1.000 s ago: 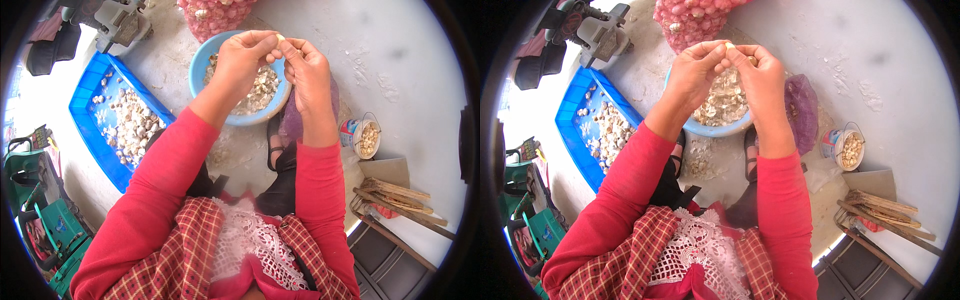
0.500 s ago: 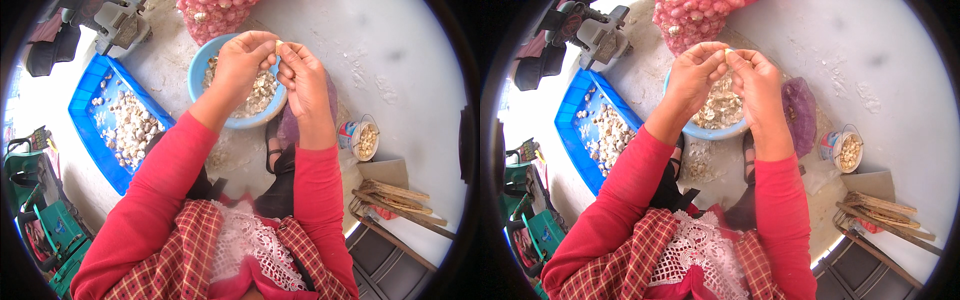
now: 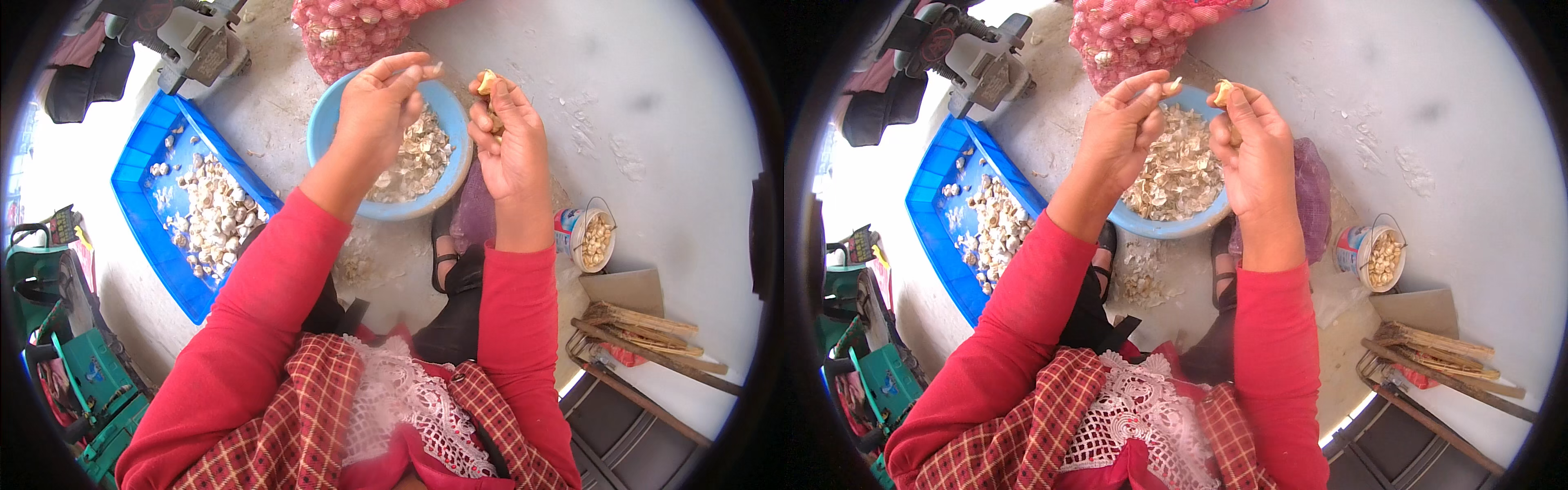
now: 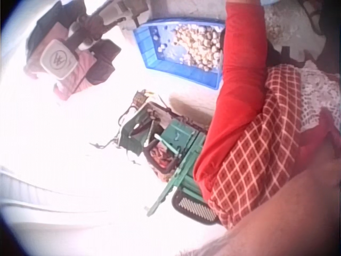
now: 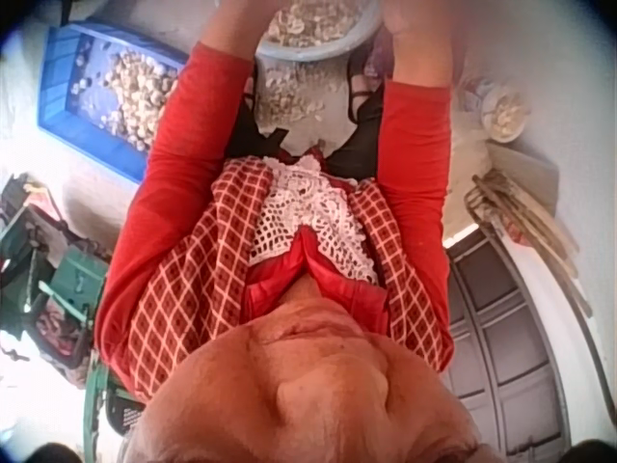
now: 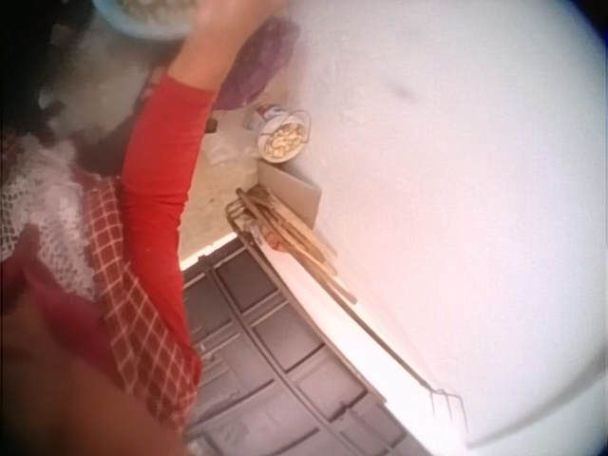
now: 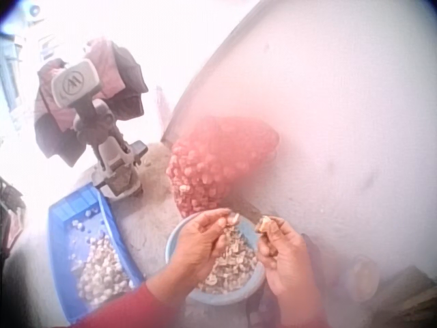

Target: The person sits on the floor and peels garlic cloves by hand, separating the skins and placing the peeled cloves into a blue basin. The person repeatedly picks up garlic from a mesh bag and a blue tray, peels each clove, and discards the skins into the basin.

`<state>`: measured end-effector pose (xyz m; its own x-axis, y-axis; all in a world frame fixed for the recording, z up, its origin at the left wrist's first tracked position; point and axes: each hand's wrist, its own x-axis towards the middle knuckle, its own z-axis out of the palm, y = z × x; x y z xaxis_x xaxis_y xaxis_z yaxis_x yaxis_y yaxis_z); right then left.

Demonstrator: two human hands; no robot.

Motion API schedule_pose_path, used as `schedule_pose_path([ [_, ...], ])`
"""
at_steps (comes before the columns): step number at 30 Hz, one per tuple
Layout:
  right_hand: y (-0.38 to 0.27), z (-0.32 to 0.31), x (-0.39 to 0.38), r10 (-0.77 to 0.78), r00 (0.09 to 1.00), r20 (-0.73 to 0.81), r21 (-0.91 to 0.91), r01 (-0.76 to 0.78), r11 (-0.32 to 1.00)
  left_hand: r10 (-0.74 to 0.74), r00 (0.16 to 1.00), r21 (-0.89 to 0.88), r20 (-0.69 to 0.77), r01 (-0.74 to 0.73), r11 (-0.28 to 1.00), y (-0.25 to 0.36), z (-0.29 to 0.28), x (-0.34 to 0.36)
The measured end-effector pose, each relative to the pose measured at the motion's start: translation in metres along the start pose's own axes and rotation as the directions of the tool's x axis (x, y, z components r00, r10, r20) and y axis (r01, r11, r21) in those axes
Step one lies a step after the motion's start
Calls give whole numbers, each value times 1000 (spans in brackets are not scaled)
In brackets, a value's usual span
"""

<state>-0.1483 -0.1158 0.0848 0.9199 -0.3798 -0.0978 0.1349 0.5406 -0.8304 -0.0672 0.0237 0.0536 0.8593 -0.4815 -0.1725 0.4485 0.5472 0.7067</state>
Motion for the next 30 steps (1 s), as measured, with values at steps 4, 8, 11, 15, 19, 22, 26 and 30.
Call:
schedule_pose_path([
  [4, 1, 3, -1, -54, 998, -29, -36, 53, 998, -68, 985, -1, 160, 69, 998, 7, -7, -1],
  [8, 0, 6, -2, -143, 988, -50, -214, 130, 968, -46, 988, 79, 148, 35, 996, -1, 7, -3],
  [11, 3, 11, -4, -226, 974, -16, -393, 202, 897, -61, 978, 151, 199, 31, 988, -4, 13, -6],
  [15, 6, 14, -6, -242, 970, -2, -542, 203, 816, -147, 954, 165, 261, 106, 981, -2, 7, -4],
  [19, 6, 10, -5, -275, 960, 46, -561, 253, 788, -137, 951, 155, 276, 97, 983, -5, 2, -1],
  [22, 7, 8, -3, -243, 970, 20, -493, 221, 842, -118, 957, 136, 263, 85, 987, -7, 1, -2],
  [26, 9, 1, -2, -102, 995, -2, -287, 97, 953, -138, 951, 123, 277, 107, 987, -5, 2, -4],
  [30, 12, -13, 2, 53, 997, -48, 88, -49, 995, -99, 943, -20, 319, 112, 994, -5, 7, -5],
])
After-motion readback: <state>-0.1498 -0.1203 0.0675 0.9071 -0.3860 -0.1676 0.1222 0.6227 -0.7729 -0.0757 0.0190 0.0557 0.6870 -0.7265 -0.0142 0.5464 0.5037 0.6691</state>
